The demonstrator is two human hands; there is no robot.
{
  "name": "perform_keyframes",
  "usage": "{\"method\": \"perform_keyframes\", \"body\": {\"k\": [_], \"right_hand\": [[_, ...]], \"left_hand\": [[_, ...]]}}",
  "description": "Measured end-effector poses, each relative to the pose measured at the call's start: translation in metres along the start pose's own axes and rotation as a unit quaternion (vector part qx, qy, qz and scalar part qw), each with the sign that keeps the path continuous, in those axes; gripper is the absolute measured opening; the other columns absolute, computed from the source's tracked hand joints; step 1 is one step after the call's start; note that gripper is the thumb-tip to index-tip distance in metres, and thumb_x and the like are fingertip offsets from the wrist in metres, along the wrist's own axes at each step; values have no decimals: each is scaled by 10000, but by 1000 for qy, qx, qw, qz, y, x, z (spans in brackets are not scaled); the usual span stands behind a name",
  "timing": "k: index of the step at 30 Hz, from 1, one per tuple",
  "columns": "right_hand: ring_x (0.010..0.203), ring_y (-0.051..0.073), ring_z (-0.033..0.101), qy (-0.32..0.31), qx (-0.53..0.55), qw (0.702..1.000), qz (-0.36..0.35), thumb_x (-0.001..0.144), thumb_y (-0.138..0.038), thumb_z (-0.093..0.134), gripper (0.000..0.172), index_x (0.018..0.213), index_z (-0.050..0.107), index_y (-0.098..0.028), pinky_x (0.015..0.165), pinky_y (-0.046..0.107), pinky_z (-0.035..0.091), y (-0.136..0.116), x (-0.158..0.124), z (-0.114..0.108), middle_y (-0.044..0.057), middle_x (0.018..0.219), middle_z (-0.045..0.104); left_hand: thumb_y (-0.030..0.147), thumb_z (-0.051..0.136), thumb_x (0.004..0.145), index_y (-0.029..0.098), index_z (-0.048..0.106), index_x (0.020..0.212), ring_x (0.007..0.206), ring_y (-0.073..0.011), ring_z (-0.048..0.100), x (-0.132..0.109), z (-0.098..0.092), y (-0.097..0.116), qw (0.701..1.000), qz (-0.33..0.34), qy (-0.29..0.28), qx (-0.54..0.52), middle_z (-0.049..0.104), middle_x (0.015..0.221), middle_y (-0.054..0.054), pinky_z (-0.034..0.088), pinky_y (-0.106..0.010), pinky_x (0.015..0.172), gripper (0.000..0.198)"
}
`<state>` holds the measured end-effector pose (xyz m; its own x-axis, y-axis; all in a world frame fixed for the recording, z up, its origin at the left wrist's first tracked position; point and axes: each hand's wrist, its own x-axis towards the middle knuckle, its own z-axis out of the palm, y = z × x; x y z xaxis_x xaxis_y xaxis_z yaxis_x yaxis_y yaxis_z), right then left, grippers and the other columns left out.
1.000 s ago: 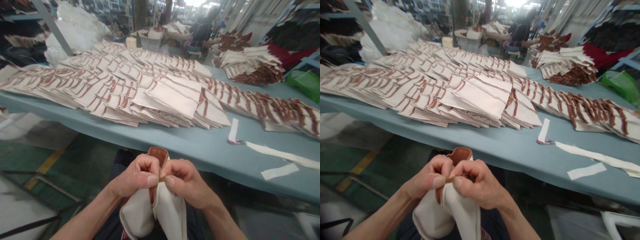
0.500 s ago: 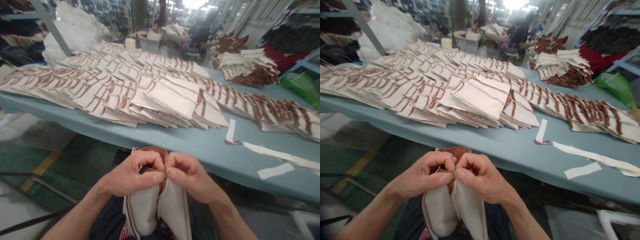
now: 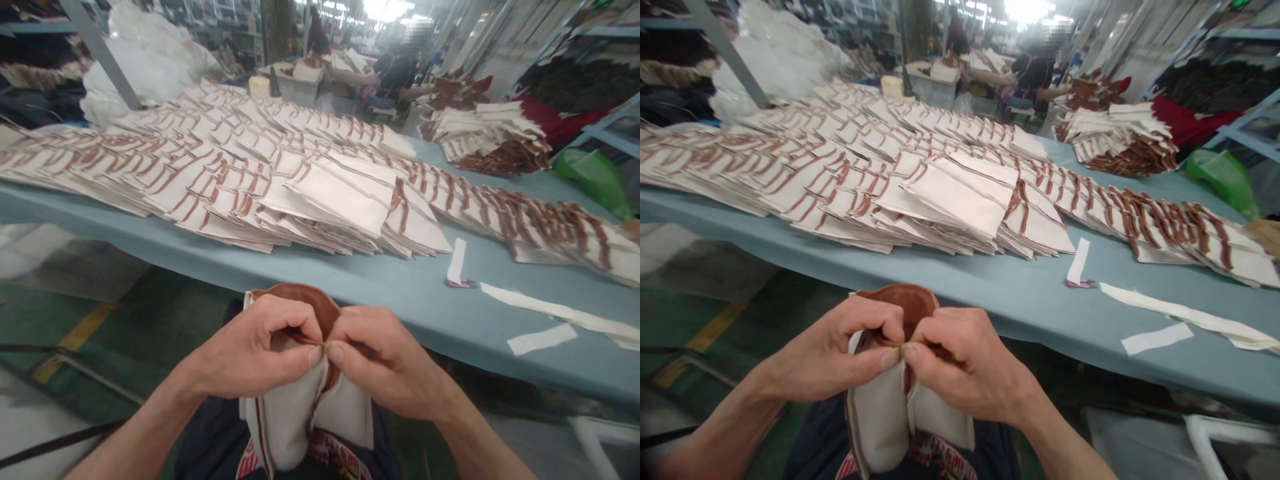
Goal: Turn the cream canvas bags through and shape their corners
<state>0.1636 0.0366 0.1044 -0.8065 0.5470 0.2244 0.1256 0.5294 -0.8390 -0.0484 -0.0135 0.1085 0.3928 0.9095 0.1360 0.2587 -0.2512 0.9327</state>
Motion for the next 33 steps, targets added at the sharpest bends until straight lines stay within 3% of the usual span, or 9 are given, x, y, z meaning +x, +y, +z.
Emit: {"method": "perform_keyframes", "body": {"k": [3,6,11,13,16,18,24,28,33], "right_hand": [[582,124,492,39,-39,997,-58,1009,-191,506,296,717,549,-209,605,269,369,-8,-3,-2,-20,622,559],[575,143,479,70,-112,987,-97,1016,-150,451,307,727,525,-224,599,287,378,-3,-7,-10,-11,612,553],[845,184,681,47,-97,993,-42,1082,-199,435,258,964,664,-188,778,293,504,27,-19,-19,82,902,755],[968,197,714,45,-69,997,-6,1098,-236,437,261,1067,690,-179,861,297,524,38,-25,-20,114,1036,779],[1033,202,718,42,-55,996,48,1111,-276,424,292,1107,700,-179,919,304,528,50,-32,-20,120,1095,775],[1059,204,707,44,-66,995,66,1114,-281,412,298,1145,691,-181,947,316,520,55,-34,-20,114,1118,765],[1150,255,588,55,-198,979,12,1077,-191,376,268,1034,641,-206,1043,440,417,47,-24,-25,102,1126,740],[971,268,583,70,-207,974,-63,1007,-313,509,145,962,599,-209,972,469,403,28,-8,-23,68,911,693],[739,211,521,91,-186,975,-85,930,-411,648,257,820,518,-218,823,397,398,17,6,-10,7,741,602]], "left_hand": [[332,554,932,181,505,650,580,-108,398,0,-10,-2,1000,-18,8,-2,438,616,51,319,-232,560,324],[408,376,1028,184,480,643,588,-121,403,0,-17,-6,998,-39,38,-9,440,626,34,324,-251,565,458],[360,271,1055,177,520,674,604,-131,447,0,-14,-8,999,-20,-2,34,489,641,26,350,-264,623,490],[306,328,1016,174,565,723,650,-145,491,0,-11,-9,997,2,-23,77,546,680,16,364,-267,666,399],[183,513,823,177,627,826,788,-177,566,2,-8,-13,991,33,-45,124,636,802,-4,408,-272,811,114],[113,538,733,183,647,866,873,-194,595,3,-7,-16,988,38,-45,144,664,859,-13,413,-287,908,186],[139,572,862,168,711,950,905,-173,655,13,-16,-12,994,-3,-62,92,738,939,-19,441,-245,869,167],[194,607,914,162,750,994,823,-145,646,22,-21,-4,995,-57,-79,26,757,906,6,464,-210,777,167],[152,621,859,155,758,909,750,-121,607,24,-17,4,992,-117,-54,-2,732,828,29,453,-187,694,146]]}}
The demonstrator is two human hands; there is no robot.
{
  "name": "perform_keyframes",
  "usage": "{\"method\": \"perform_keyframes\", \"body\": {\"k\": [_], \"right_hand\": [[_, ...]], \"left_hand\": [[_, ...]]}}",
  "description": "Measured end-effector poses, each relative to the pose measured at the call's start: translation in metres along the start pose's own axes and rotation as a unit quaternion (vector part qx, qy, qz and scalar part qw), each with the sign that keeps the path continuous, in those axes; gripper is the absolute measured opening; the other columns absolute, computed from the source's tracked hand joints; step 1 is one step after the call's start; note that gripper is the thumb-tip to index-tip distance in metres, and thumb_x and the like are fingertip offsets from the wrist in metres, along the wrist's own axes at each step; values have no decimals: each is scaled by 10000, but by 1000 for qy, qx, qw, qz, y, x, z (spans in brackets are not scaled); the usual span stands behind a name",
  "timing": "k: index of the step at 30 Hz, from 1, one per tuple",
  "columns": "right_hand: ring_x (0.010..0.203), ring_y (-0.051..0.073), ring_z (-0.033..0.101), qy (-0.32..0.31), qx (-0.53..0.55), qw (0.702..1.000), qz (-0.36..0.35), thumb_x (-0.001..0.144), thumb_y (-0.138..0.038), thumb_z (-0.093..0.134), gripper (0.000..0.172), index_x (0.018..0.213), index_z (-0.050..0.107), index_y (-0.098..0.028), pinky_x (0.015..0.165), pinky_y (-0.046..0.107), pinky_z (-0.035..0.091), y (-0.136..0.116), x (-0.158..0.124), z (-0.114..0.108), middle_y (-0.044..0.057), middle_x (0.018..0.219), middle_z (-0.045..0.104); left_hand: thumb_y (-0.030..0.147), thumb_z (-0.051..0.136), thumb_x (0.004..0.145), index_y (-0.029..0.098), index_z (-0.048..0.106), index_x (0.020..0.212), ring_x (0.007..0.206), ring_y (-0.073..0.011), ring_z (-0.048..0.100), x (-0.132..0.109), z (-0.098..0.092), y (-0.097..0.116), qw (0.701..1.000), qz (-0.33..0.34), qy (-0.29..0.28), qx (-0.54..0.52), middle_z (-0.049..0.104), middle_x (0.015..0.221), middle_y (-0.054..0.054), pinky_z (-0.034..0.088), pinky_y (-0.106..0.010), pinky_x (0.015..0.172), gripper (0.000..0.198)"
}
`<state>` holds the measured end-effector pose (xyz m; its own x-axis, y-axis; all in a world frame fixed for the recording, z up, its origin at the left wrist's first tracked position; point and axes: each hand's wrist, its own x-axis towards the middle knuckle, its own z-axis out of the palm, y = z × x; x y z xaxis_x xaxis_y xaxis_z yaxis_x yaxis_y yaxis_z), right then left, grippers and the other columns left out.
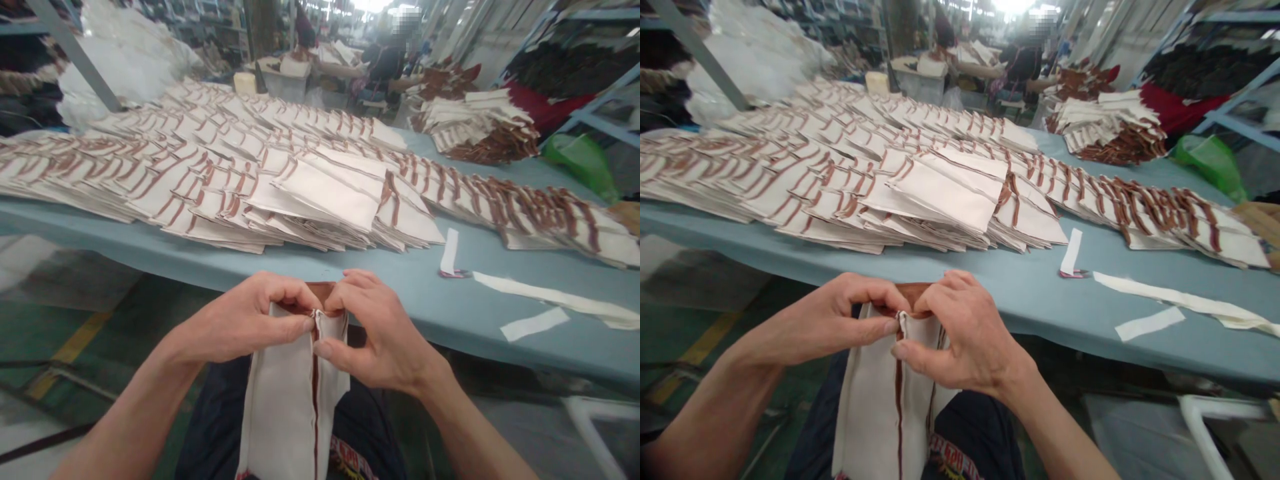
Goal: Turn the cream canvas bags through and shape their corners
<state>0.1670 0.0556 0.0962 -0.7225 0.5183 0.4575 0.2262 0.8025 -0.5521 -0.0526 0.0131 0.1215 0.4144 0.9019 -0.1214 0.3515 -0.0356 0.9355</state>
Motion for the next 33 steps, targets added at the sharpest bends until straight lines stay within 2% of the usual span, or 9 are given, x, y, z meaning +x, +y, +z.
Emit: {"method": "perform_keyframes", "body": {"k": [5,15,26,33], "right_hand": [[710,194,501,-3,12,1000,7,925,-304,633,217,785,488,-222,771,359,374,-1,2,10,-3,716,580],[709,187,500,22,23,999,5,844,-120,555,127,773,517,-219,713,322,361,-3,9,17,-2,699,565],[696,172,539,2,59,997,44,846,-119,535,117,774,548,-210,679,294,377,-1,8,27,5,721,588],[662,162,536,-2,62,997,43,900,-222,598,129,780,555,-204,643,281,373,-7,11,21,-2,701,577]], "left_hand": [[106,610,812,154,709,822,685,-93,539,-4,7,-1,999,-26,31,24,644,737,59,412,-173,634,110],[168,616,822,134,702,779,656,-98,519,-9,0,-3,998,-50,37,-7,635,711,40,402,-183,599,101],[119,615,811,134,713,816,664,-87,551,-14,2,-15,996,-39,57,-65,684,742,31,436,-159,636,100],[174,623,830,140,706,769,629,-82,523,-21,6,-4,994,-54,79,-47,659,698,40,420,-152,591,109]]}}
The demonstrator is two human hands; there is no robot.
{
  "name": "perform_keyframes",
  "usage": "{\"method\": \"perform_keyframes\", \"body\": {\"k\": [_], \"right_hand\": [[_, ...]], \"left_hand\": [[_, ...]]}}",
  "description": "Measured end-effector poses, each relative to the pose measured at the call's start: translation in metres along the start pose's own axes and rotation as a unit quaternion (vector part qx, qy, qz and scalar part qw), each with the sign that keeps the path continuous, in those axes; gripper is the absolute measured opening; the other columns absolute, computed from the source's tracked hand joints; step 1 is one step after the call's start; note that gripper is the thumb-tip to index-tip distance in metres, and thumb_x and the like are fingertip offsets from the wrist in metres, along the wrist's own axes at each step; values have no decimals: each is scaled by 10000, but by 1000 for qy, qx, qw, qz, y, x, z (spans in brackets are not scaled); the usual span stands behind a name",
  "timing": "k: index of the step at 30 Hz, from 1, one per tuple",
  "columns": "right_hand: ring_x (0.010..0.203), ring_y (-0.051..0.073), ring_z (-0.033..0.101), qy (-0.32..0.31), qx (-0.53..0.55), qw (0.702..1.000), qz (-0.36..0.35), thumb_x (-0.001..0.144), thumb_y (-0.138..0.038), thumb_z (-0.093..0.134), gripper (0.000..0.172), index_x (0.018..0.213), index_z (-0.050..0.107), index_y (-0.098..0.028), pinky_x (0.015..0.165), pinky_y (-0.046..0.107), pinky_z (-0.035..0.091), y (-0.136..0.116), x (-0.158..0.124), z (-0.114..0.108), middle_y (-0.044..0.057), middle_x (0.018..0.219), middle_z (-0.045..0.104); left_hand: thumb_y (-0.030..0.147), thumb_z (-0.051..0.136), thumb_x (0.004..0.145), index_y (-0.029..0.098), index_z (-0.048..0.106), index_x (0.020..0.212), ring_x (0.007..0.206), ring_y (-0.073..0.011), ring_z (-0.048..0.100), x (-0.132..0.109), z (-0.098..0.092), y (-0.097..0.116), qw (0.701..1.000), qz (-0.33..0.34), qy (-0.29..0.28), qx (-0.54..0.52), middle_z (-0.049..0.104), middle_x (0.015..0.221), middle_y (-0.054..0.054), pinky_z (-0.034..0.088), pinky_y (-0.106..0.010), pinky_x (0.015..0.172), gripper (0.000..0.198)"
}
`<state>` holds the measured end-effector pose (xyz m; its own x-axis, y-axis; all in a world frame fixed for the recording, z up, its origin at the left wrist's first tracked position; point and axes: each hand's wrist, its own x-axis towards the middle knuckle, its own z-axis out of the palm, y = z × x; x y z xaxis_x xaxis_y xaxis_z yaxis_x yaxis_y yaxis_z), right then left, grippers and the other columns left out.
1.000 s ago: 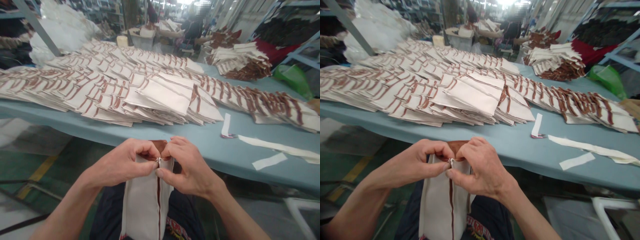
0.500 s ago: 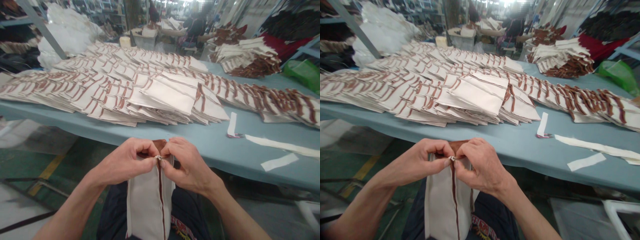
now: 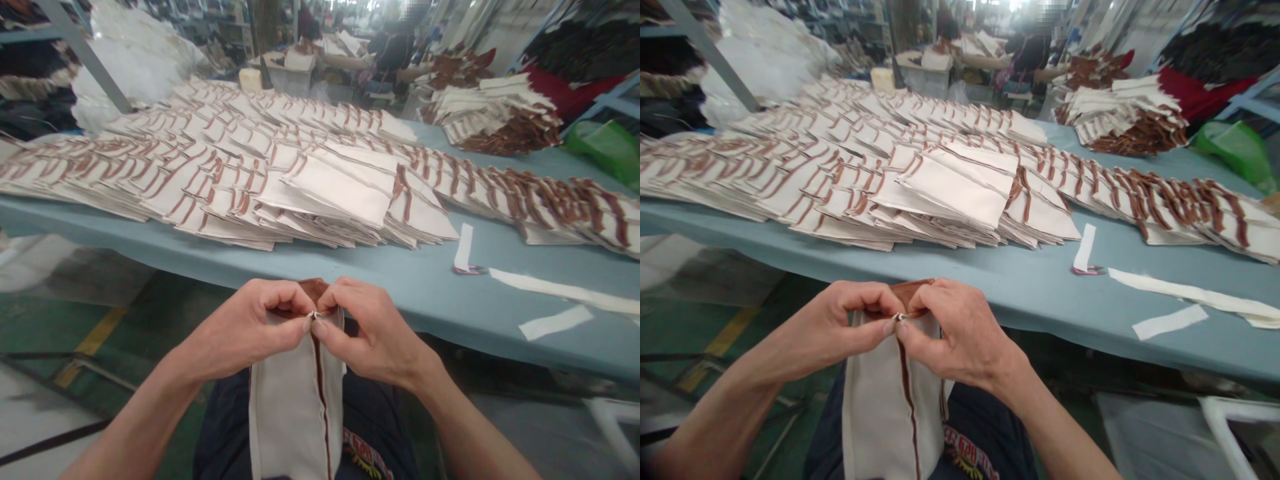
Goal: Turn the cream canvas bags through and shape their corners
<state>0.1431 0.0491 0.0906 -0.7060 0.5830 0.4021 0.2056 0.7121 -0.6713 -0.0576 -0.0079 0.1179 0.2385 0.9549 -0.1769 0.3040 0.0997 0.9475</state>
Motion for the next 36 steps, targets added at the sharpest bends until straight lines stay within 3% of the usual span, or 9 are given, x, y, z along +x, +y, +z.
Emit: {"method": "perform_keyframes", "body": {"k": [9,15,20,25,29,36], "right_hand": [[594,146,502,19,-38,999,10,816,-122,535,154,690,535,-209,589,272,336,-7,0,2,-16,624,551],[609,151,518,17,-37,999,15,841,-128,529,156,708,549,-208,600,277,353,-4,-4,5,-12,638,561],[628,150,525,23,-12,1000,-14,890,-144,530,163,741,557,-204,617,274,377,0,-8,5,-9,661,571],[608,129,506,20,55,998,3,905,-197,557,163,743,542,-206,608,258,393,1,-9,7,-21,669,579],[615,130,518,19,48,999,16,883,-198,605,128,760,569,-201,622,266,399,-1,-10,9,-19,677,601],[594,131,513,38,47,997,52,842,-182,581,116,734,550,-213,601,259,392,2,-10,19,-29,656,578]], "left_hand": [[170,596,845,139,705,746,608,-85,520,-4,8,0,999,22,34,26,652,662,45,416,-163,582,150],[118,574,835,140,717,803,640,-93,569,-6,4,-3,999,29,5,16,698,720,32,447,-164,613,148],[123,587,879,154,736,896,701,-99,616,-6,-3,-7,993,70,-7,98,730,807,26,461,-163,653,154],[90,605,857,167,704,841,637,-77,574,-11,-3,-9,967,138,29,213,680,726,58,409,-167,610,126],[43,594,827,171,717,858,616,-64,594,-16,2,-5,942,183,55,275,706,728,64,392,-171,610,180],[81,548,847,142,727,828,673,-145,659,-12,9,-4,898,191,88,387,750,760,-30,434,-237,648,190]]}}
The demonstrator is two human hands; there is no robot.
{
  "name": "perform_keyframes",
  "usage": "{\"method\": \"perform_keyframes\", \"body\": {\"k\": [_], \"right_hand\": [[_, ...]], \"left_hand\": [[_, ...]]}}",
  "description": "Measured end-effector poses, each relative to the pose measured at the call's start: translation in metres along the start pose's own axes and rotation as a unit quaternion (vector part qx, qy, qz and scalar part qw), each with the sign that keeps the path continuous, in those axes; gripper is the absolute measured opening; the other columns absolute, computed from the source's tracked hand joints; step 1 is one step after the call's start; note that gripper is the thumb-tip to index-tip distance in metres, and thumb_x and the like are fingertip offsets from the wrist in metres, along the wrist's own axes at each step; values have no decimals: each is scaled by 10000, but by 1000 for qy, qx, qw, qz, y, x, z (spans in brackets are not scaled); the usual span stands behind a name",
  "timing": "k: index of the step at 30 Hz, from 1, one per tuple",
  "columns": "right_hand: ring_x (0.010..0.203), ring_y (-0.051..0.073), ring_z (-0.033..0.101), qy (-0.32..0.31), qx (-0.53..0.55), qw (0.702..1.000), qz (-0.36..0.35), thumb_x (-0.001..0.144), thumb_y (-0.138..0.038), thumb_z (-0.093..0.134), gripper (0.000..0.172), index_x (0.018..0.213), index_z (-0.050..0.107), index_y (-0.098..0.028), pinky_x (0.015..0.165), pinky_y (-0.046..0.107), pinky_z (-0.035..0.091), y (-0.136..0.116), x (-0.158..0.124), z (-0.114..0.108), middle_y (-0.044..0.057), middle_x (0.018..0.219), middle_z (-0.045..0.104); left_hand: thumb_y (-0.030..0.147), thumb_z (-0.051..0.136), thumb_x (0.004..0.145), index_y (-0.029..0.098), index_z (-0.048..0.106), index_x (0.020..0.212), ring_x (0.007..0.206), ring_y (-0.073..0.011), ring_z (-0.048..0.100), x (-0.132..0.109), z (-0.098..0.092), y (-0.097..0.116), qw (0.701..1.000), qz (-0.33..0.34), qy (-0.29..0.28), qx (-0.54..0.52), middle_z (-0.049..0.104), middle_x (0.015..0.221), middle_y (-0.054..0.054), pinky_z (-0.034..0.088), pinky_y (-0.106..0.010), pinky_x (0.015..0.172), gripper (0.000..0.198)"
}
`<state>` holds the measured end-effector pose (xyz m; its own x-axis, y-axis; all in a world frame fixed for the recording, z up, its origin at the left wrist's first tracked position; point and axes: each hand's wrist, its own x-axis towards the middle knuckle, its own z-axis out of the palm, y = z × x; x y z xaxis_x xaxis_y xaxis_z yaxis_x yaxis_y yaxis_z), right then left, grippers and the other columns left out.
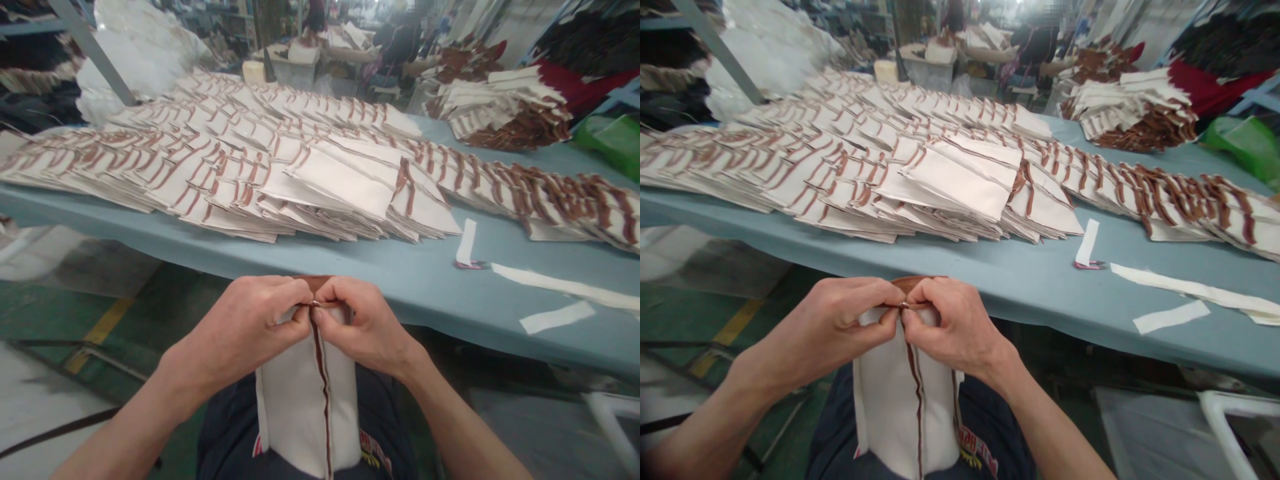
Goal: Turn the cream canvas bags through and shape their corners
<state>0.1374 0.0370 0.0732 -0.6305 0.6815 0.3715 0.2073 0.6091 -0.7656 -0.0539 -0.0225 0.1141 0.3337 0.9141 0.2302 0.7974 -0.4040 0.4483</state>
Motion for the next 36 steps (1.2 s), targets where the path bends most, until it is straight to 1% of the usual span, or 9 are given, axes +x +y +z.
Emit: {"method": "perform_keyframes", "body": {"k": [7,10,12,14,17,19,22,29,36], "right_hand": [[546,121,475,4,16,996,87,824,-229,576,113,722,529,-225,546,244,368,-3,1,5,-42,623,569],[546,117,471,-4,31,994,106,820,-252,581,130,708,522,-222,539,239,361,-4,0,3,-43,615,555],[545,113,469,-18,52,992,117,816,-269,593,137,708,526,-218,534,236,359,-4,0,3,-43,616,555],[536,105,446,-25,71,990,123,802,-272,607,147,700,517,-217,522,230,345,-6,-1,4,-52,602,539],[527,95,396,-29,113,986,116,787,-251,613,174,677,481,-222,505,220,324,-12,-1,5,-69,583,493],[530,92,375,-29,144,984,105,782,-238,603,195,662,450,-226,501,217,319,-16,0,5,-70,590,470],[534,92,355,-27,172,980,95,777,-237,585,219,643,413,-230,506,220,315,-20,3,4,-67,590,435],[571,103,363,-59,221,962,147,758,-304,584,237,617,408,-228,522,231,311,-28,8,4,-59,606,412],[563,102,404,-44,106,982,152,741,-226,594,174,629,461,-220,546,237,321,-28,5,2,-68,598,460]], "left_hand": [[113,481,926,143,703,804,667,-137,627,-3,15,-7,999,10,35,21,729,762,-49,430,-235,639,255],[122,531,866,139,707,783,615,-112,583,-1,13,-12,999,-9,41,-31,691,698,-11,393,-219,602,195],[128,558,800,141,694,741,565,-89,529,2,7,-14,994,-42,15,-104,632,631,28,358,-202,559,149],[147,552,763,144,663,696,538,-78,477,6,0,-15,977,-84,-33,-193,572,594,50,330,-186,520,130],[196,545,748,149,616,686,556,-81,439,9,-8,-15,933,-134,-100,-318,526,607,56,332,-173,511,105],[220,554,749,155,594,704,579,-85,433,9,-9,-13,910,-150,-114,-369,514,634,57,344,-172,529,89],[234,567,756,165,569,721,591,-87,418,6,-8,-11,896,-160,-111,-399,491,656,61,339,-178,536,78],[206,538,773,173,562,706,639,-114,455,-2,-11,-4,918,-139,-72,-365,521,667,44,370,-215,582,78],[238,577,820,176,558,773,689,-124,484,-2,-9,-10,917,-130,-108,-362,528,742,40,409,-222,622,80]]}}
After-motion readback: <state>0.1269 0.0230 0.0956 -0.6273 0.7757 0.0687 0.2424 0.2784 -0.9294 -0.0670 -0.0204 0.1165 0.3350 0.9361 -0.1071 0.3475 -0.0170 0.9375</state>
